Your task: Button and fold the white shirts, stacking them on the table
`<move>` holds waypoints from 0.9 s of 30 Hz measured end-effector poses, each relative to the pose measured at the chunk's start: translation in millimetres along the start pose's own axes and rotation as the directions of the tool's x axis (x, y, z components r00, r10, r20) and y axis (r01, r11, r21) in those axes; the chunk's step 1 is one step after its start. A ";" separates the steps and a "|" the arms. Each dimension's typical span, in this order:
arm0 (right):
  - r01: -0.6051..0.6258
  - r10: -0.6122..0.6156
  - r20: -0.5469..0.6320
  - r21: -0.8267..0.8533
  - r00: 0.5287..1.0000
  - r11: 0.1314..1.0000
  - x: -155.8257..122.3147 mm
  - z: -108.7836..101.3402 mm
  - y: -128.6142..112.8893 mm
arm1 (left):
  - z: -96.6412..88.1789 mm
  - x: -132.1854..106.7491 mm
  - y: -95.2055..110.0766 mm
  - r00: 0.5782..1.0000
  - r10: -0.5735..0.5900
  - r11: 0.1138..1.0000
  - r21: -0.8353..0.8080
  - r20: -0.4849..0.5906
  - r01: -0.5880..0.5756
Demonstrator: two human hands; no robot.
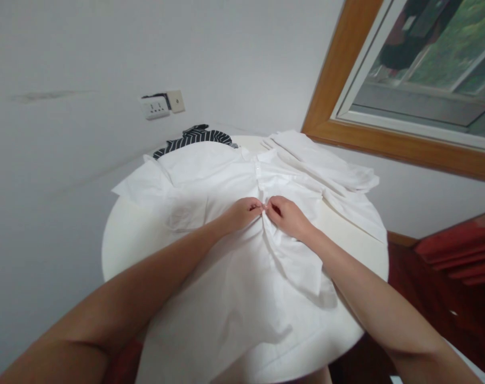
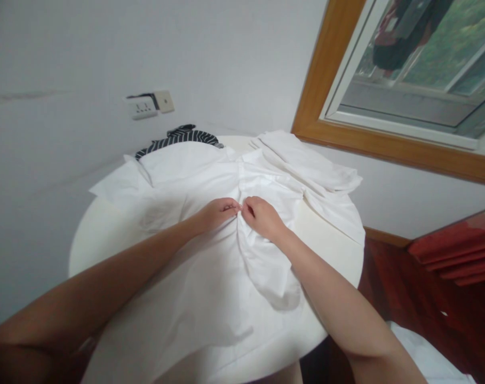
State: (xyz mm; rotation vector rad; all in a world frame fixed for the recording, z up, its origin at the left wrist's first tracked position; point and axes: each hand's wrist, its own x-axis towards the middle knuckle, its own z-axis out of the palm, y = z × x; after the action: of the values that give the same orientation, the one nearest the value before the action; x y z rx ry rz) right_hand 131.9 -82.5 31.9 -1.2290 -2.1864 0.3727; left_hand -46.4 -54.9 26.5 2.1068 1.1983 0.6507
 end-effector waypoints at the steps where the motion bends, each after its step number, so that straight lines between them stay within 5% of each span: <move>1: 0.007 -0.007 -0.001 -0.011 1.000 1.000 0.3 0.6 0.7 | 0.0 0.1 -0.3 1.000 0.011 1.000 0.004 0.000 -0.011; 11: -0.106 0.101 0.037 0.169 0.994 0.980 4.3 3.2 4.8 | -0.6 -7.8 2.7 0.971 0.187 0.939 0.316 -0.151 -0.132; 15: -0.060 0.062 0.084 -0.032 0.995 0.998 3.8 -11.1 7.2 | -6.1 -7.2 0.2 0.963 0.230 0.907 0.389 -0.138 -0.161; 18: -0.123 0.168 0.145 -0.276 0.975 0.953 -1.2 -26.3 15.6 | -14.3 -9.1 -0.4 0.975 0.198 0.874 0.469 -0.103 -0.128; 23: -0.202 0.362 0.308 -0.448 0.880 0.871 -10.1 -31.8 25.6 | -26.3 -28.5 6.8 0.987 0.093 0.816 0.558 0.129 -0.150; 27: -0.241 0.434 0.375 -0.461 0.819 0.854 -6.9 -27.6 24.4 | -29.7 -41.2 9.9 0.928 -0.055 0.783 0.592 0.369 -0.189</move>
State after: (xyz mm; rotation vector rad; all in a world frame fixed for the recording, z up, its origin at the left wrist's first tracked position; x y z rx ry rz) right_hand 168.3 -76.6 38.7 -1.9525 -2.5219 0.4200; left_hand -80.0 -86.9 49.4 2.6643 1.2216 -0.1716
